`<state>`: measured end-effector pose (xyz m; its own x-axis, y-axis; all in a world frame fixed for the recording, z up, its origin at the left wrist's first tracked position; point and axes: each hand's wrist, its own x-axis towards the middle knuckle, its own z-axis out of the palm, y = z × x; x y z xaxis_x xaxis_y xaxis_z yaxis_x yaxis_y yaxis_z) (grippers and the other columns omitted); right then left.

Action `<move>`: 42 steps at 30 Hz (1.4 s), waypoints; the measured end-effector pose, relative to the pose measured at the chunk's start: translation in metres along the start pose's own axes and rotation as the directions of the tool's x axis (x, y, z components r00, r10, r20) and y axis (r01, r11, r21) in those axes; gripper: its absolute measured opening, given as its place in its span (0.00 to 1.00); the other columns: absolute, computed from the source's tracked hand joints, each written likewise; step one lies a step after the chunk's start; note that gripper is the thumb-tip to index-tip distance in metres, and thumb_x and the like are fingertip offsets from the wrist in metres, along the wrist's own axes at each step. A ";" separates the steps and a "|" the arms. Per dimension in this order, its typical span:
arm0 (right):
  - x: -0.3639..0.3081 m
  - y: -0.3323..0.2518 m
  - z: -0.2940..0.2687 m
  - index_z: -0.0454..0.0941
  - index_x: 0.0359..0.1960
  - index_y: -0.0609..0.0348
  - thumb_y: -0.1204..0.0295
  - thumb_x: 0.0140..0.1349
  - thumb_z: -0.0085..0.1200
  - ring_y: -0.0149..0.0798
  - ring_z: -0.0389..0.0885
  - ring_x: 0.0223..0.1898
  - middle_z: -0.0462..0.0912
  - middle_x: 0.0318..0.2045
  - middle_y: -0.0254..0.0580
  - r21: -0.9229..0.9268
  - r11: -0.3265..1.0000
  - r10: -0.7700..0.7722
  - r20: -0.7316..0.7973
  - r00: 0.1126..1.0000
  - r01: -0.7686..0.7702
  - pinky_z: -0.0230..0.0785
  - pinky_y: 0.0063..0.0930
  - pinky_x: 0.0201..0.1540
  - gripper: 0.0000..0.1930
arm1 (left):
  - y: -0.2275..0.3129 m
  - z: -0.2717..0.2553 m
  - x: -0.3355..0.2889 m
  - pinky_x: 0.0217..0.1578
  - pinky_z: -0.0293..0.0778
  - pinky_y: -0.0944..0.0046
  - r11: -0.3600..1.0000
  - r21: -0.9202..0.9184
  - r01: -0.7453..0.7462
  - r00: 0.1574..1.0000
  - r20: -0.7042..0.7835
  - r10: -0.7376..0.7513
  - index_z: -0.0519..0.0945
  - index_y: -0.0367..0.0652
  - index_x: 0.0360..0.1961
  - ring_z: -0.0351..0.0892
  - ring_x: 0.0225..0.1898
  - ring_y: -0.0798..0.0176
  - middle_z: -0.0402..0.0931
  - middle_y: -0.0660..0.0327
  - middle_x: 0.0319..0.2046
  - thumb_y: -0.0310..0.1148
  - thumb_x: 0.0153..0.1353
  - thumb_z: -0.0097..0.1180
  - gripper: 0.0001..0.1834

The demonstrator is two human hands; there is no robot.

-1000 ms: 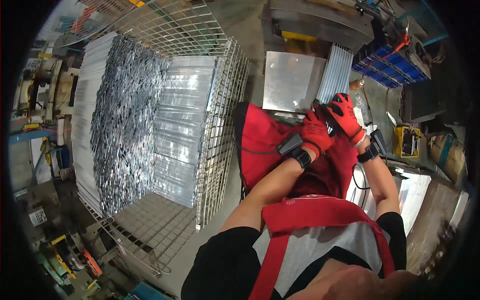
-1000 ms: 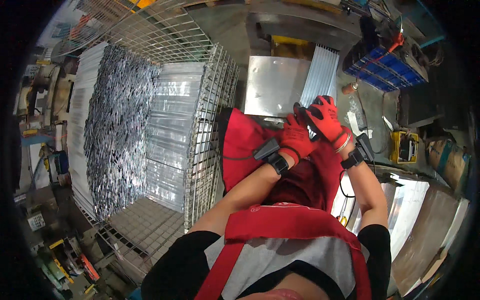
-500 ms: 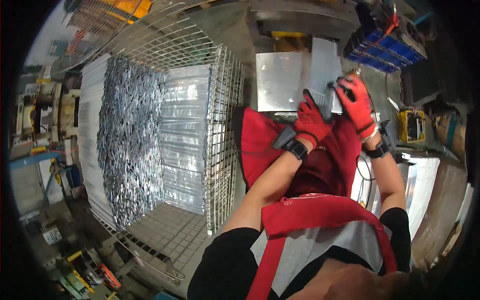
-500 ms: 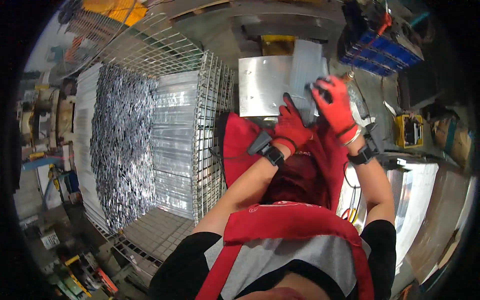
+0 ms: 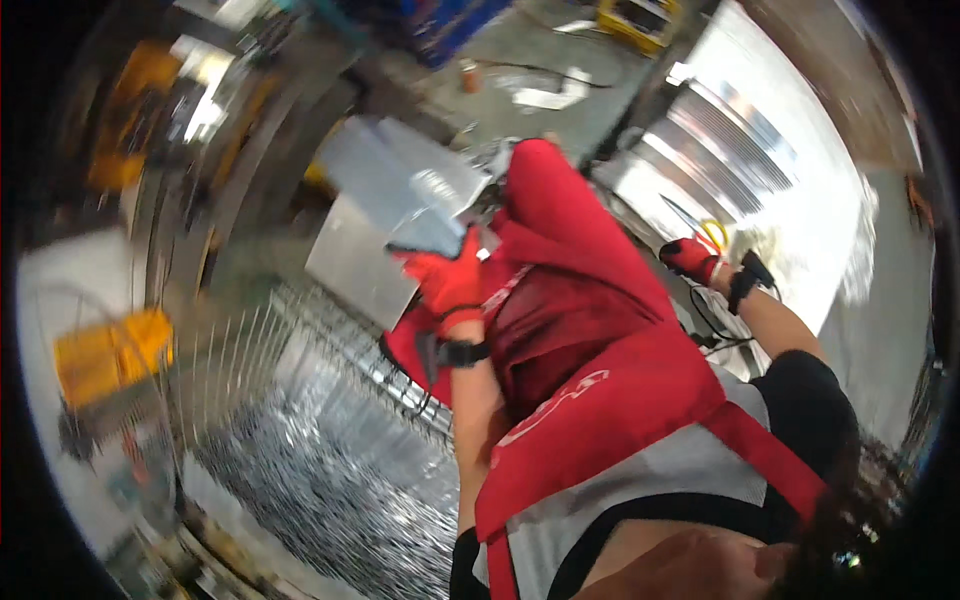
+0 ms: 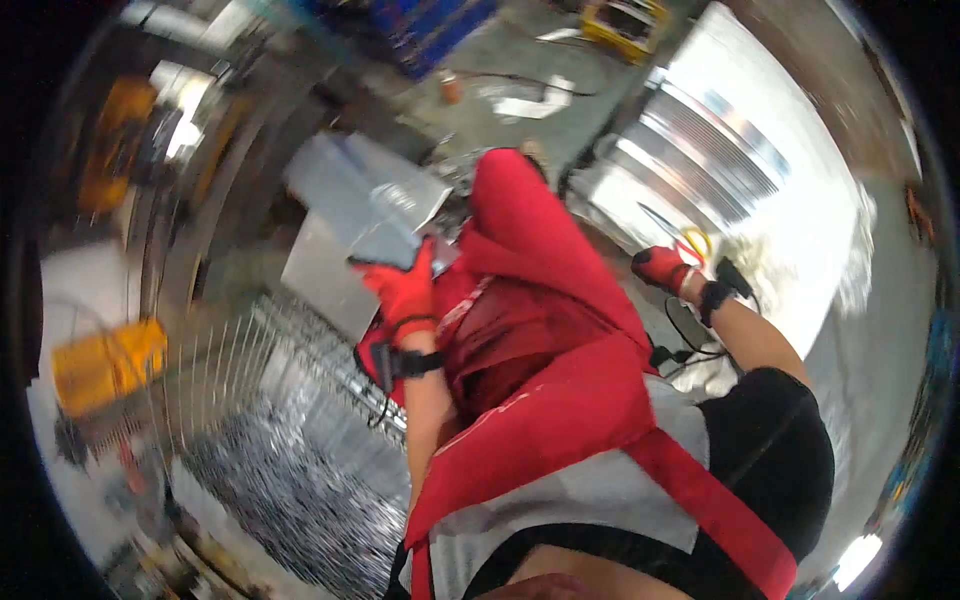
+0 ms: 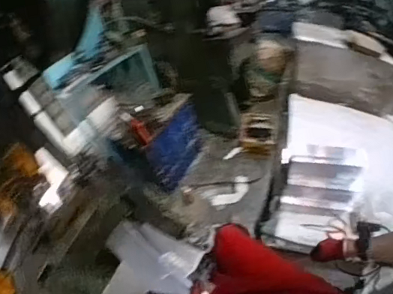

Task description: Placing metal sheets into a stamping machine and operating it.

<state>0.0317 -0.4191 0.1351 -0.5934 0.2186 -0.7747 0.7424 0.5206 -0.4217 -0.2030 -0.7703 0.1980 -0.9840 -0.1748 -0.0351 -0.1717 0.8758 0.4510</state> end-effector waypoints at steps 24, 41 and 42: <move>0.107 0.205 0.026 0.64 0.58 0.56 0.51 0.61 0.46 0.53 0.80 0.35 0.79 0.36 0.56 -0.417 0.879 -0.024 -0.521 0.853 -0.230 0.72 0.46 0.33 0.29 | 0.013 -0.014 0.001 0.58 0.62 0.54 0.993 -0.074 0.087 0.994 0.079 -0.082 0.35 0.23 0.65 0.61 0.59 0.39 0.53 0.35 0.58 0.61 0.38 0.68 0.72; 0.052 0.135 0.022 0.58 0.64 0.49 0.67 0.59 0.54 0.38 0.80 0.29 0.79 0.35 0.46 0.812 0.583 0.024 0.032 0.999 -0.040 0.75 0.31 0.29 0.31 | -0.002 -0.004 0.000 0.51 0.68 0.56 0.989 -0.130 0.065 0.997 0.053 -0.058 0.33 0.23 0.65 0.65 0.53 0.41 0.56 0.39 0.52 0.60 0.37 0.68 0.73; 0.031 0.104 0.020 0.58 0.64 0.50 0.67 0.61 0.51 0.37 0.80 0.29 0.78 0.34 0.44 0.836 0.546 -0.089 -0.017 0.996 0.063 0.75 0.31 0.28 0.29 | -0.001 -0.005 0.001 0.51 0.68 0.56 0.988 -0.134 0.073 0.996 0.067 -0.065 0.33 0.23 0.65 0.65 0.53 0.41 0.56 0.39 0.52 0.60 0.37 0.68 0.73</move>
<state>0.0970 -0.3747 0.0581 -0.6620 0.1857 -0.7261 0.6278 -0.3917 -0.6726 -0.2035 -0.7732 0.2019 -0.9718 -0.2007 -0.1242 -0.2356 0.7927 0.5622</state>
